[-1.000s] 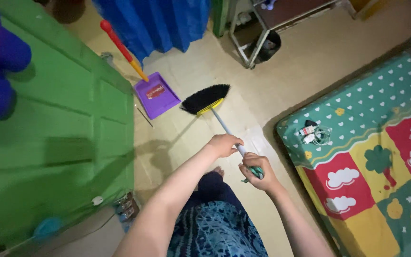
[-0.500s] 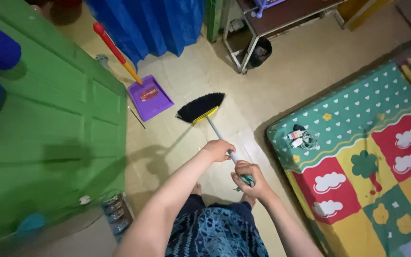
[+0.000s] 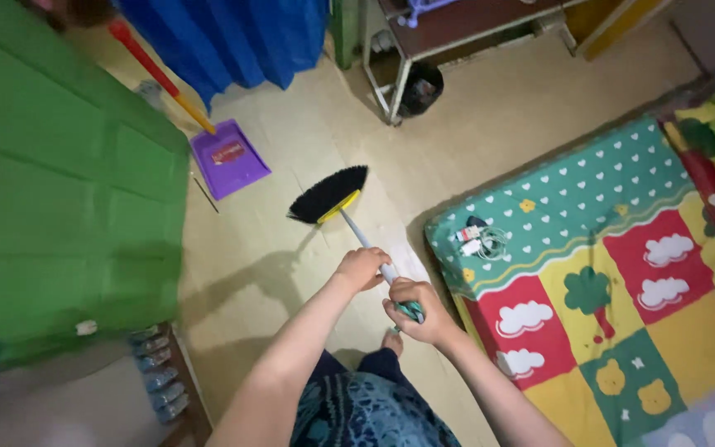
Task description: Sweep the bedroom floor using a broom.
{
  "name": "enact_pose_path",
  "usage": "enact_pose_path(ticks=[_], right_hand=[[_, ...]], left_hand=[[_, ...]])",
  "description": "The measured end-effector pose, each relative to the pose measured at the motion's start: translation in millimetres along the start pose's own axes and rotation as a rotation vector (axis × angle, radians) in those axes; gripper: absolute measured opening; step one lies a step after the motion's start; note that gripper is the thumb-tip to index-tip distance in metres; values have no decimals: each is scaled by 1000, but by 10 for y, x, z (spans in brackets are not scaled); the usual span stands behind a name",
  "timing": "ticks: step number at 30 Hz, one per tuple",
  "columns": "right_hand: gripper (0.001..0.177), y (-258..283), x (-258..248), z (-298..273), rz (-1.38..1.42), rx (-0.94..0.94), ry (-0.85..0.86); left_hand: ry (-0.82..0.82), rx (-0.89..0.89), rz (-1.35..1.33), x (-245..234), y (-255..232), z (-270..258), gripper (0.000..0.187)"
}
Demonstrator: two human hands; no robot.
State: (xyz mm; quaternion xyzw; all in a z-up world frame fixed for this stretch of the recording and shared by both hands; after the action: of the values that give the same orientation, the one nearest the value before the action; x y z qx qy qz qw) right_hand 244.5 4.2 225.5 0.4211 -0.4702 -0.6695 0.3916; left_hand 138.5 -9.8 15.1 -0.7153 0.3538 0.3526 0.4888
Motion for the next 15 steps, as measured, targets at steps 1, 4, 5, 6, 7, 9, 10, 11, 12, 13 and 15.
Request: enact_pose_path(ticks=[1,4,5,6,7,9,10,11,12,13,15], right_hand=[[19,34,-64,-56,8,6,-22],[14,120,-161,-201,39,-18,14],[14,132,-176,-263,43,-10,13],[14,155,-187,-322,17,-12,11],[14,172,-197,-367,-11,-17,9],[13,280,-203,-459,39,-24,-8],[13,347,-212,-496,86,-36,-25],[13,408,-220,-510,86,-33,-28],[12,477,-190,-521,61,-32,9],[11,550,-161,-526,34,-34,44],[14,538,-197,-595,112,-60,6]], left_hand=[[-10,-12,-25,85,-32,25,37],[21,-64,-17,247,-129,61,33],[29,-65,-20,314,-143,62,33],[15,-60,-47,358,-158,60,31],[-3,-55,-72,392,-160,69,29],[33,-56,-42,530,-201,44,26],[63,-55,-10,595,-217,33,23],[67,-53,-11,531,-283,-6,23],[103,-36,29,492,-358,-50,23],[137,-18,71,438,-428,-86,24],[57,75,123,475,-497,-94,20]])
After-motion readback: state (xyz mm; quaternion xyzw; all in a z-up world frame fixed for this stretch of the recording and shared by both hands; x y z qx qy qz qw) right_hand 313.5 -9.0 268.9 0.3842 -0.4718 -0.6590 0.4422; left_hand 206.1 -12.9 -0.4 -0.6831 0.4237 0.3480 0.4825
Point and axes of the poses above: each hand's wrist, its own z-axis towards the middle knuckle, its own x-axis out of the palm, y = z × x, the point moved 9 cm from there along z, towards the middle knuckle, and after that the axes turned 4 degrees about z, right-handed, at the moved point
